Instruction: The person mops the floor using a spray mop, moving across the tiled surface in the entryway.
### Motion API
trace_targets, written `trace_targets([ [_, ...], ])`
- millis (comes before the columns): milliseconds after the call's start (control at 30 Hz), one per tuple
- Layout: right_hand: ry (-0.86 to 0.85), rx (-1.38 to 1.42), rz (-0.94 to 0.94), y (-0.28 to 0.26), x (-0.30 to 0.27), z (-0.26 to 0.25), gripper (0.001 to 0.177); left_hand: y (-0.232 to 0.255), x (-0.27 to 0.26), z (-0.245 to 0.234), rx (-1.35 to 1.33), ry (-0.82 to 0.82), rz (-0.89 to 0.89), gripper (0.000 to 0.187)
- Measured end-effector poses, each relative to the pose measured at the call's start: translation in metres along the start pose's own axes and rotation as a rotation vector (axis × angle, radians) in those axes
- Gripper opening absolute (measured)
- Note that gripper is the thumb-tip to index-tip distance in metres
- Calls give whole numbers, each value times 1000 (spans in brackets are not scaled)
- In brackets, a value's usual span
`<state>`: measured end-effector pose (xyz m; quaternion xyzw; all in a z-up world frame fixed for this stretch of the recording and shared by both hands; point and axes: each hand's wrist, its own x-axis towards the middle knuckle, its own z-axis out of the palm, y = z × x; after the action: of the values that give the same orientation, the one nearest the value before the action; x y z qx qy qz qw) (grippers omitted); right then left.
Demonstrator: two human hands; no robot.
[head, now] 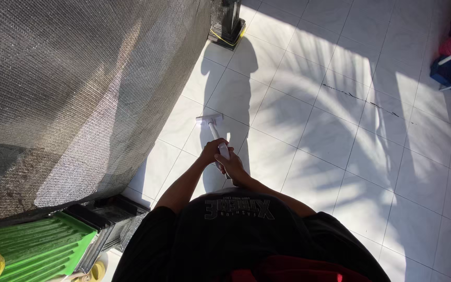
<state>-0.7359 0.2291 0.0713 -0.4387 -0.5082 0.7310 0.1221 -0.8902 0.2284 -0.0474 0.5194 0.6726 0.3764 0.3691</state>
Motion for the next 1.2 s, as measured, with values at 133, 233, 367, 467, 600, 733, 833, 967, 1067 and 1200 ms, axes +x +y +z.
trace_targets([
  [133,12,42,20,-4,24,0,31,-6,20,-8,-127,-4,76,31],
  [233,-3,47,-35,-18,38,-8,34,-6,46,-13,2,-16,83,30],
  [367,51,37,23,-39,70,-25,33,-6,92,-18,2,-90,40,34],
  [467,36,49,-8,-56,108,-32,32,-8,133,-30,55,-110,16,31],
  [600,46,23,1,-85,150,-50,30,-6,182,-38,-92,-65,70,29],
  [733,82,39,-24,-115,176,-83,25,1,236,-32,16,-82,100,34],
  [833,96,88,-19,-129,190,-108,26,10,274,-19,19,-110,214,35],
  [967,141,125,-53,-137,212,-135,26,19,317,-3,-89,-192,226,34],
  [1067,169,132,-39,-141,234,-147,23,20,343,-1,78,-237,60,40],
  [1200,195,150,-1,-146,260,-153,27,21,371,-6,-8,-188,245,35],
])
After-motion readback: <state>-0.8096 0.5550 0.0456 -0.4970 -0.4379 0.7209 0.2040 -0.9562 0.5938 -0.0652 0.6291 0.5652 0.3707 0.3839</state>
